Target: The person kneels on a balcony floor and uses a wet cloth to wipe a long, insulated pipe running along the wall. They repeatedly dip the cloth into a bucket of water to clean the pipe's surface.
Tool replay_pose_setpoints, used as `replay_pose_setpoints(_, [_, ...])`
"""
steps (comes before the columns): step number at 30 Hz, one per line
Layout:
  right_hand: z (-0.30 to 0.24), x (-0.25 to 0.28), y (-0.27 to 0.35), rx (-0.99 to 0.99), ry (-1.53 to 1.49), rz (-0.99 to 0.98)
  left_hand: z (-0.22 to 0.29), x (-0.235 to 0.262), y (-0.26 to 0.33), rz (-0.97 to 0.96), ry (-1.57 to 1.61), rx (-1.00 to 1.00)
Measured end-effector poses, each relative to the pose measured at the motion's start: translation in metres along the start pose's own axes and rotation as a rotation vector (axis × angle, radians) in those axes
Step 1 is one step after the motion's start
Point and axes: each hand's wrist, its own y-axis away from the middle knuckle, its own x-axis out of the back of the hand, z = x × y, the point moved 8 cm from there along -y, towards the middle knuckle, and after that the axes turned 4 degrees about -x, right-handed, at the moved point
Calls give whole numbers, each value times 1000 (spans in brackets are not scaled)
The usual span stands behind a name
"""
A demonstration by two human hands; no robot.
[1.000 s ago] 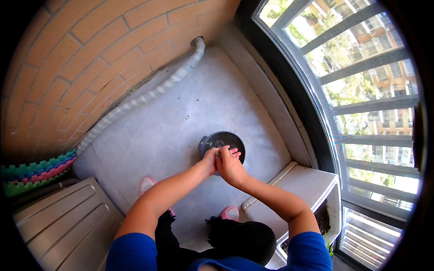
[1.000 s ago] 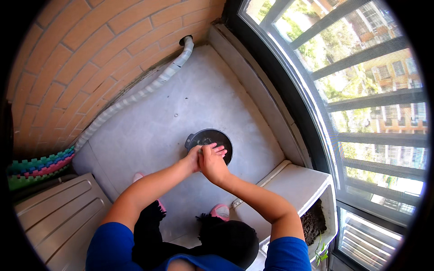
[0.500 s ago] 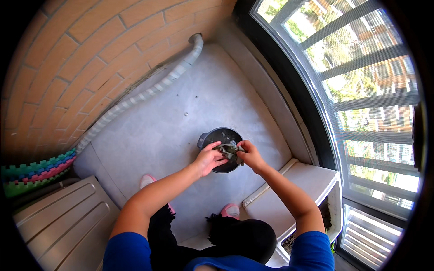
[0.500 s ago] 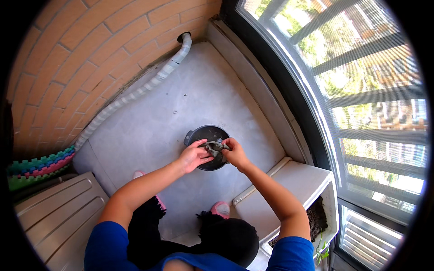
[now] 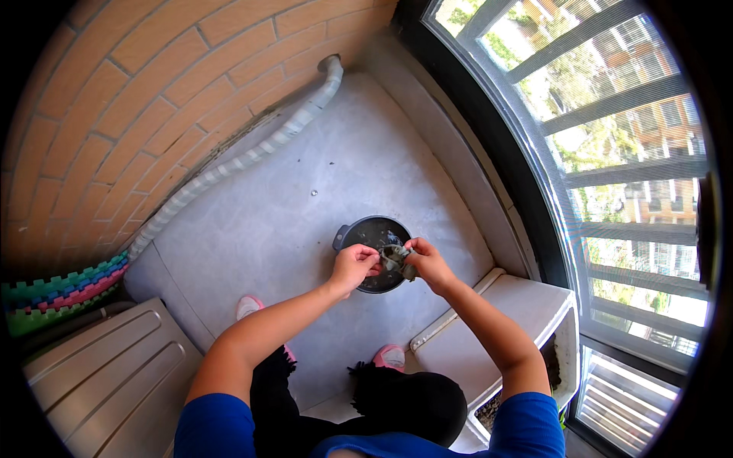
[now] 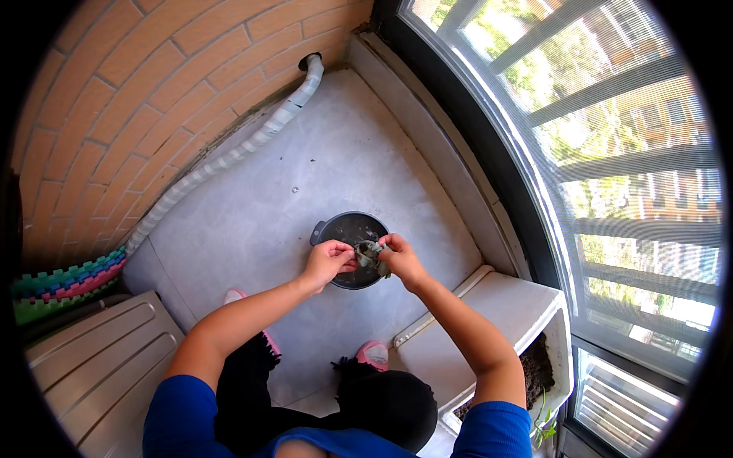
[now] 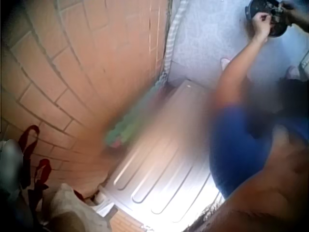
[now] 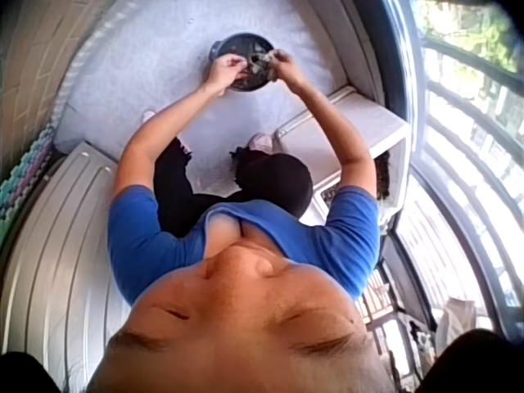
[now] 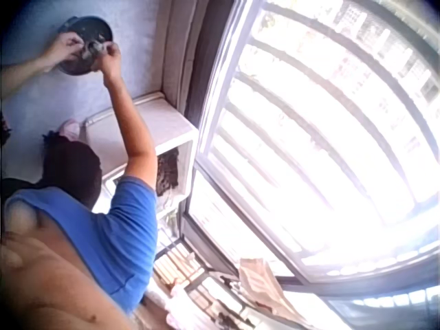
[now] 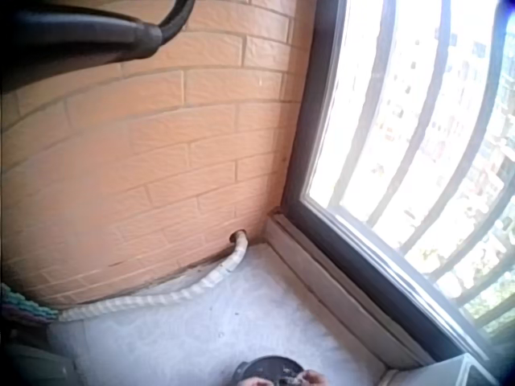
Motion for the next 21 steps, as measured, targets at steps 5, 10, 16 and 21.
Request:
replay_pose_setpoints(5, [-4,27,0,-76,16,134,1,9,6,57,185,80])
replay_pose_setpoints(10, [-13,21,6,-113,-81,78,4,11,8,52,173,116])
replay_pose_setpoints(16, [-17,6,2,21,98,31,-2,10,9,125,13,188])
replay_pose_setpoints(21, [-24,-41,-11,684,1020,199,-19,11,8,157,-32,299])
